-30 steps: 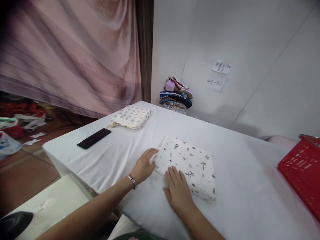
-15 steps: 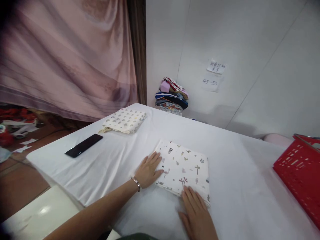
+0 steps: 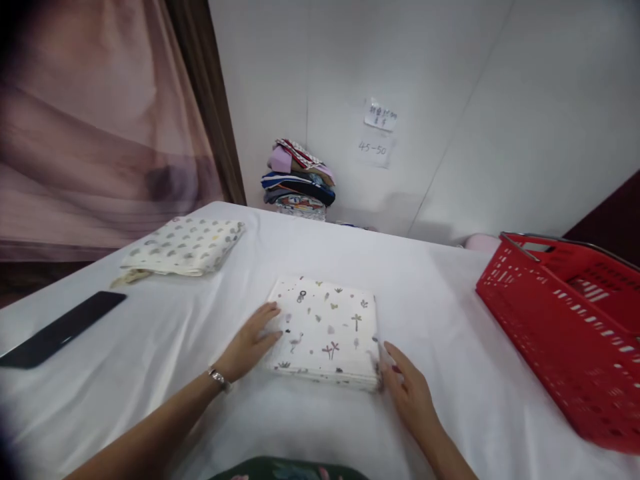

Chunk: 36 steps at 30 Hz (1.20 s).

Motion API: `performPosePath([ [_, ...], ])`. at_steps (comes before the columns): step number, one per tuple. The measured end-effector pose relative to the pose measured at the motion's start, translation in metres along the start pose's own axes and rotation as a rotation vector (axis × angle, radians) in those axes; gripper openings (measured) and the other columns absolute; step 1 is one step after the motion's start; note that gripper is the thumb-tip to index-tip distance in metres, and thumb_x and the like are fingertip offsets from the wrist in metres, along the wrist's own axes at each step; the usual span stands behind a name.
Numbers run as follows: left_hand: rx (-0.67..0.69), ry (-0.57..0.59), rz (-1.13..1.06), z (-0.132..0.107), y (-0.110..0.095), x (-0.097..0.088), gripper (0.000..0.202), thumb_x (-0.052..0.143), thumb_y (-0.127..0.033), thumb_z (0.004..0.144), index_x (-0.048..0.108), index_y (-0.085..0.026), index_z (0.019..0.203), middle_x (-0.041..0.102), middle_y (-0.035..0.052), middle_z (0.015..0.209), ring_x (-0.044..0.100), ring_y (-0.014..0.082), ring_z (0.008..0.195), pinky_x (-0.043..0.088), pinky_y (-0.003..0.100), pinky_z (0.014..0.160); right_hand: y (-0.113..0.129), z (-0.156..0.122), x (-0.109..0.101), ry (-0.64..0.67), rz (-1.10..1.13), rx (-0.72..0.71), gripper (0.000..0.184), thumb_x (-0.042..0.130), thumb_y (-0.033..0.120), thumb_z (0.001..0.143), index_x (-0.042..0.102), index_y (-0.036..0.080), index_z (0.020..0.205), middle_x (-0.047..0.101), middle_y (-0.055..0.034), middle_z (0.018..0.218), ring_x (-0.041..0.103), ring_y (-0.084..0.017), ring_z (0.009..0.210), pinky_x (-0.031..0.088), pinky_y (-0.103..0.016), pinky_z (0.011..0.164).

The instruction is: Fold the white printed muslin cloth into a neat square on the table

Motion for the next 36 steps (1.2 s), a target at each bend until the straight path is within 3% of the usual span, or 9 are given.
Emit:
performPosePath([
  [3, -0.126, -0.096, -0.02, 0.012, 0.015, -0.009, 0.046, 0.045, -0.042, 0.083, 0.049, -0.019, 0.123, 0.042, 0.0081, 0.137, 0.041, 0.0226, 0.125, 0.04, 0.038, 0.101, 0.005, 0.034, 0.005, 0.025, 0.269, 0.192, 0.063, 0.054, 0.045, 0.079, 0.038, 0.021, 0.135, 0.057, -0.0089, 0.122, 0.059, -0.023, 0.102, 0.054, -0.032, 0.074],
  [6, -0.235, -0.04, 0.056, 0.017, 0.023, -0.005, 0.054, 0.043, -0.045, 0.084, 0.041, -0.016, 0.129, 0.046, 0.0106, 0.133, 0.047, 0.0242, 0.12, 0.041, 0.038, 0.099, 0.016, 0.063, 0.013, 0.048, 0.335, 0.297, 0.073, 0.058, 0.04, 0.076, 0.029, 0.02, 0.14, 0.063, -0.0084, 0.111, 0.062, -0.021, 0.091, 0.054, -0.03, 0.068],
  [10, -0.269, 0.005, 0.173, 0.015, 0.022, 0.0, 0.055, 0.036, -0.044, 0.086, 0.037, -0.013, 0.132, 0.054, 0.0129, 0.123, 0.05, 0.0265, 0.114, 0.041, 0.041, 0.095, 0.028, 0.089, 0.024, 0.032, 0.364, 0.344, 0.075, 0.062, 0.038, 0.075, 0.03, 0.016, 0.139, 0.065, -0.0094, 0.104, 0.063, -0.021, 0.091, 0.052, -0.029, 0.074],
  [16, -0.249, -0.025, 0.163, 0.011, 0.02, -0.001, 0.052, 0.038, -0.041, 0.086, 0.038, -0.013, 0.13, 0.056, 0.0127, 0.12, 0.053, 0.0252, 0.11, 0.042, 0.039, 0.094, 0.031, 0.098, 0.043, 0.154, 0.561, 0.311, 0.073, 0.062, 0.039, 0.075, 0.03, 0.02, 0.138, 0.062, -0.0105, 0.111, 0.065, -0.024, 0.089, 0.054, -0.033, 0.071],
  [21, -0.238, -0.057, 0.054, 0.009, 0.012, 0.002, 0.048, 0.043, -0.038, 0.084, 0.04, -0.015, 0.127, 0.057, 0.011, 0.118, 0.056, 0.0224, 0.106, 0.046, 0.036, 0.09, 0.03, 0.119, 0.02, -0.039, 0.397, 0.12, 0.08, 0.06, 0.044, 0.074, 0.023, 0.022, 0.141, 0.059, -0.0091, 0.114, 0.064, -0.023, 0.091, 0.054, -0.031, 0.07],
  [25, -0.239, -0.064, 0.016, 0.006, 0.005, 0.004, 0.047, 0.043, -0.034, 0.084, 0.04, -0.014, 0.127, 0.057, 0.0113, 0.117, 0.056, 0.0217, 0.104, 0.046, 0.035, 0.091, 0.015, 0.135, 0.021, -0.008, 0.248, 0.156, 0.08, 0.059, 0.04, 0.072, 0.027, 0.015, 0.14, 0.062, -0.0092, 0.1, 0.064, -0.022, 0.082, 0.052, -0.031, 0.067],
  [28, -0.267, -0.059, -0.002, 0.005, 0.005, 0.004, 0.047, 0.043, -0.035, 0.085, 0.04, -0.015, 0.127, 0.057, 0.0103, 0.117, 0.057, 0.0208, 0.104, 0.045, 0.035, 0.092, 0.012, 0.138, 0.024, 0.042, -0.002, 0.126, 0.067, 0.053, 0.039, 0.076, 0.036, 0.014, 0.136, 0.061, -0.0109, 0.106, 0.061, -0.024, 0.089, 0.05, -0.037, 0.078],
  [33, -0.305, -0.021, -0.001, 0.003, 0.006, 0.006, 0.048, 0.041, -0.035, 0.087, 0.039, -0.013, 0.129, 0.054, 0.0114, 0.123, 0.053, 0.0216, 0.11, 0.042, 0.036, 0.096, 0.051, 0.116, 0.029, -0.006, -0.492, -0.247, 0.057, 0.039, 0.039, 0.084, 0.034, 0.014, 0.136, 0.039, -0.0125, 0.138, 0.035, -0.027, 0.126, 0.032, -0.042, 0.102],
  [36, -0.316, -0.037, -0.006, 0.002, 0.005, 0.006, 0.045, 0.041, -0.035, 0.087, 0.042, -0.013, 0.126, 0.055, 0.0109, 0.121, 0.053, 0.0209, 0.109, 0.042, 0.035, 0.096, 0.064, 0.093, 0.049, 0.132, -0.645, -0.424, 0.057, 0.033, 0.043, 0.088, 0.03, 0.017, 0.139, 0.027, -0.0084, 0.146, 0.02, -0.025, 0.135, 0.021, -0.043, 0.108],
])
Point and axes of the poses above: each hand's wrist, its own z-axis towards the middle knuckle, its own x-axis out of the palm, y = z × x, the point moved 6 cm from there along z, towards the middle knuckle
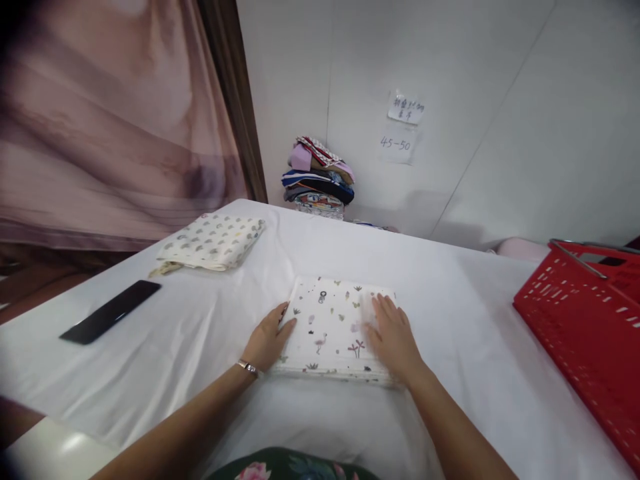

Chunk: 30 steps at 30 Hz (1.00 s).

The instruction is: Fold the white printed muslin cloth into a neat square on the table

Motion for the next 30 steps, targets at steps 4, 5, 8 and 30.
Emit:
performPosePath([
  [4, 0.007, -0.008, -0.027, -0.001, -0.002, -0.001, 0.039, 0.042, -0.033, 0.086, 0.046, -0.015, 0.12, 0.058, 0.0095, 0.114, 0.055, 0.0199, 0.104, 0.043, 0.034, 0.092, 0.012, -0.01, 0.019, 0.178, -0.085, -0.044, 0.056, 0.027, 0.049, 0.09, 0.036, 0.019, 0.136, 0.026, -0.0069, 0.147, 0.016, -0.025, 0.136, 0.016, -0.048, 0.108],
  [5, 0.011, -0.001, -0.032, -0.001, -0.003, -0.002, 0.037, 0.043, -0.033, 0.086, 0.047, -0.015, 0.119, 0.059, 0.0091, 0.112, 0.055, 0.0198, 0.103, 0.043, 0.034, 0.092, 0.014, -0.01, 0.019, 0.184, -0.096, -0.035, 0.056, 0.027, 0.05, 0.09, 0.037, 0.019, 0.136, 0.026, -0.0072, 0.147, 0.016, -0.025, 0.136, 0.015, -0.049, 0.108],
  [8, -0.015, 0.051, -0.026, 0.005, -0.004, -0.005, 0.034, 0.045, -0.034, 0.085, 0.049, -0.018, 0.115, 0.059, 0.0079, 0.11, 0.057, 0.0198, 0.1, 0.043, 0.032, 0.088, 0.027, -0.008, 0.013, 0.168, -0.093, -0.059, 0.06, 0.028, 0.052, 0.09, 0.034, 0.018, 0.138, 0.023, -0.0075, 0.148, 0.014, -0.024, 0.137, 0.013, -0.049, 0.109],
  [30, -0.198, 0.023, 0.059, 0.039, 0.005, 0.003, 0.026, 0.039, -0.039, 0.088, 0.047, -0.021, 0.07, 0.059, 0.0012, 0.075, 0.056, 0.0155, 0.07, 0.034, 0.026, 0.059, 0.055, 0.031, 0.017, 0.145, -0.013, -0.192, 0.059, 0.025, 0.052, 0.091, 0.027, 0.021, 0.141, 0.015, -0.0048, 0.15, 0.006, -0.023, 0.138, 0.01, -0.046, 0.111],
])
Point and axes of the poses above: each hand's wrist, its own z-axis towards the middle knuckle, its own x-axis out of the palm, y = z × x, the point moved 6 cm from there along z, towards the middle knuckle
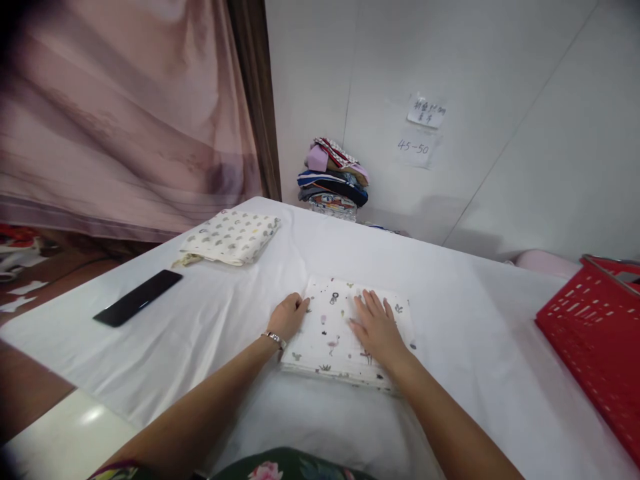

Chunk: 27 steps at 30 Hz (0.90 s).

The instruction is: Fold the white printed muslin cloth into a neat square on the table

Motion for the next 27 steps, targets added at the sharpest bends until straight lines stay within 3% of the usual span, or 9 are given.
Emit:
performPosePath([
  [5, 0.009, 0.036, 0.012, 0.003, -0.002, -0.004, 0.025, 0.042, -0.039, 0.086, 0.048, -0.02, 0.07, 0.06, 0.0019, 0.076, 0.057, 0.0155, 0.072, 0.035, 0.025, 0.06, -0.009, 0.003, 0.023, 0.058, -0.041, 0.02, 0.06, 0.018, 0.055, 0.091, 0.031, 0.021, 0.14, 0.016, -0.0051, 0.15, 0.009, -0.023, 0.137, 0.011, -0.046, 0.11],
  [10, 0.007, 0.09, 0.072, 0.013, -0.011, -0.007, 0.036, 0.038, -0.051, 0.085, 0.049, -0.02, 0.071, 0.062, 0.0046, 0.082, 0.058, 0.0186, 0.075, 0.037, 0.028, 0.061, -0.008, 0.002, 0.022, 0.056, -0.044, 0.029, 0.062, 0.017, 0.056, 0.091, 0.031, 0.021, 0.14, 0.017, -0.0051, 0.149, 0.01, -0.022, 0.137, 0.011, -0.046, 0.11],
  [16, 0.012, 0.096, 0.156, 0.014, -0.011, -0.001, 0.036, 0.029, -0.043, 0.089, 0.053, -0.019, 0.078, 0.064, 0.0085, 0.088, 0.06, 0.0214, 0.085, 0.04, 0.03, 0.067, -0.006, 0.003, 0.02, 0.092, -0.048, 0.012, 0.061, 0.015, 0.054, 0.092, 0.029, 0.02, 0.141, 0.014, -0.0046, 0.15, 0.006, -0.022, 0.138, 0.009, -0.044, 0.11],
  [20, 0.032, 0.071, 0.209, 0.014, -0.014, -0.006, 0.032, 0.033, -0.042, 0.088, 0.055, -0.018, 0.089, 0.063, 0.0091, 0.097, 0.06, 0.0216, 0.085, 0.044, 0.032, 0.069, -0.004, 0.004, 0.018, 0.148, -0.015, 0.04, 0.062, 0.016, 0.055, 0.091, 0.027, 0.02, 0.142, 0.01, -0.0048, 0.151, 0.003, -0.021, 0.138, 0.005, -0.043, 0.11],
  [24, 0.28, -0.085, 0.285, 0.006, -0.036, -0.014, 0.041, 0.042, -0.035, 0.085, 0.046, -0.015, 0.12, 0.048, 0.013, 0.129, 0.047, 0.0244, 0.115, 0.042, 0.036, 0.089, -0.005, 0.01, 0.009, 0.19, 0.04, 0.035, 0.063, 0.018, 0.056, 0.09, 0.025, 0.021, 0.142, 0.008, -0.0057, 0.151, 0.003, -0.021, 0.138, 0.005, -0.043, 0.109],
  [27, 0.433, -0.021, 0.332, -0.005, -0.044, -0.001, 0.055, 0.044, -0.041, 0.084, 0.039, -0.012, 0.13, 0.031, 0.0135, 0.144, 0.027, 0.0272, 0.132, 0.028, 0.042, 0.104, -0.018, 0.018, -0.003, 0.082, -0.03, 0.063, 0.061, 0.021, 0.052, 0.09, 0.025, 0.019, 0.142, 0.011, -0.0072, 0.151, 0.003, -0.022, 0.138, 0.003, -0.045, 0.109],
])
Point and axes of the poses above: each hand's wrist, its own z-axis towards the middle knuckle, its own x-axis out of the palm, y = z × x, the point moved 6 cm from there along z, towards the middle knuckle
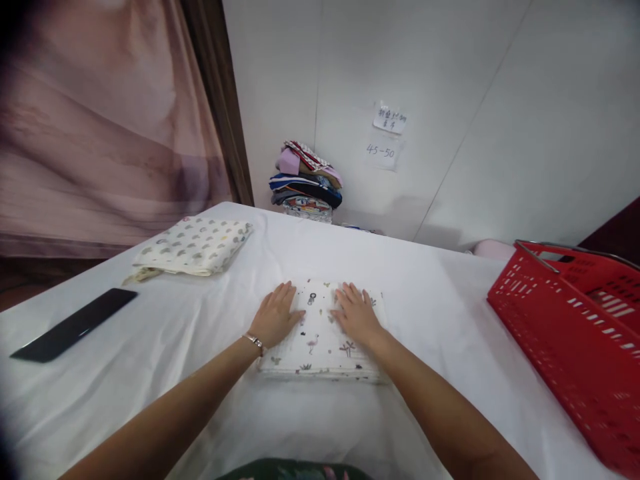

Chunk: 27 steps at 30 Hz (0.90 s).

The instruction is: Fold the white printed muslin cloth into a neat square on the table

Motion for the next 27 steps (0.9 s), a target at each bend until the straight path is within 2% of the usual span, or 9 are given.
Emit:
performPosePath([
  [2, 0.009, 0.092, -0.017, -0.006, -0.001, 0.012, 0.06, 0.039, -0.047, 0.085, 0.036, -0.013, 0.134, 0.023, 0.0119, 0.148, 0.022, 0.0287, 0.134, 0.024, 0.045, 0.106, -0.014, 0.004, -0.001, -0.042, -0.06, 0.068, 0.061, 0.023, 0.051, 0.09, 0.026, 0.017, 0.141, 0.015, -0.0094, 0.15, 0.006, -0.024, 0.138, 0.003, -0.046, 0.108],
  [4, -0.002, 0.137, -0.042, -0.01, 0.001, 0.019, 0.061, 0.033, -0.05, 0.087, 0.032, -0.014, 0.137, 0.016, 0.0097, 0.15, 0.02, 0.0284, 0.135, 0.024, 0.045, 0.107, -0.027, 0.007, 0.005, -0.045, -0.094, 0.111, 0.062, 0.023, 0.052, 0.09, 0.028, 0.016, 0.141, 0.02, -0.0104, 0.148, 0.01, -0.025, 0.137, 0.005, -0.047, 0.108],
  [10, 0.015, 0.12, -0.074, -0.01, 0.006, 0.022, 0.06, 0.033, -0.049, 0.087, 0.032, -0.016, 0.137, 0.014, 0.0086, 0.15, 0.026, 0.0261, 0.133, 0.025, 0.044, 0.106, -0.038, 0.01, 0.016, -0.058, -0.078, 0.104, 0.063, 0.022, 0.055, 0.089, 0.03, 0.019, 0.14, 0.02, -0.0092, 0.148, 0.012, -0.025, 0.137, 0.006, -0.046, 0.108],
  [14, 0.027, 0.079, -0.106, -0.01, 0.007, 0.023, 0.057, 0.035, -0.047, 0.087, 0.034, -0.017, 0.135, 0.018, 0.0093, 0.149, 0.029, 0.0254, 0.131, 0.026, 0.044, 0.105, -0.045, 0.002, 0.011, -0.082, 0.036, 0.179, 0.06, 0.034, 0.05, 0.087, 0.032, 0.02, 0.138, 0.016, -0.0084, 0.149, 0.008, -0.025, 0.137, 0.007, -0.047, 0.109],
  [18, 0.006, 0.054, -0.146, -0.01, 0.009, 0.024, 0.057, 0.038, -0.047, 0.086, 0.034, -0.017, 0.135, 0.015, 0.0107, 0.15, 0.033, 0.0261, 0.13, 0.029, 0.043, 0.103, -0.068, -0.027, 0.008, -0.212, 0.367, 0.415, 0.067, 0.045, 0.042, 0.082, 0.028, 0.015, 0.141, 0.016, -0.0106, 0.149, 0.012, -0.024, 0.137, 0.02, -0.039, 0.108],
  [21, -0.057, 0.02, -0.189, -0.01, 0.013, 0.02, 0.058, 0.036, -0.046, 0.087, 0.032, -0.015, 0.136, 0.012, 0.0137, 0.15, 0.037, 0.0275, 0.127, 0.035, 0.041, 0.1, -0.083, -0.056, 0.011, -0.287, 0.693, 0.588, 0.075, 0.052, 0.041, 0.077, 0.024, 0.02, 0.142, 0.028, -0.0093, 0.145, 0.034, -0.025, 0.128, 0.033, -0.036, 0.102],
  [24, -0.137, -0.013, -0.228, -0.013, 0.018, 0.012, 0.057, 0.037, -0.042, 0.087, 0.033, -0.012, 0.135, 0.023, 0.0164, 0.146, 0.04, 0.0275, 0.125, 0.038, 0.039, 0.098, -0.085, -0.079, 0.014, -0.273, 0.952, 0.671, 0.084, 0.059, 0.04, 0.073, 0.017, 0.023, 0.144, 0.038, -0.0094, 0.14, 0.052, -0.024, 0.112, 0.044, -0.033, 0.091],
  [27, -0.184, -0.014, -0.255, -0.02, 0.022, 0.007, 0.054, 0.042, -0.038, 0.085, 0.036, -0.011, 0.131, 0.039, 0.0162, 0.138, 0.044, 0.0262, 0.122, 0.04, 0.037, 0.098, -0.078, -0.093, 0.015, -0.213, 1.116, 0.698, 0.091, 0.064, 0.041, 0.07, 0.013, 0.025, 0.144, 0.045, -0.0099, 0.133, 0.057, -0.021, 0.104, 0.047, -0.031, 0.085],
])
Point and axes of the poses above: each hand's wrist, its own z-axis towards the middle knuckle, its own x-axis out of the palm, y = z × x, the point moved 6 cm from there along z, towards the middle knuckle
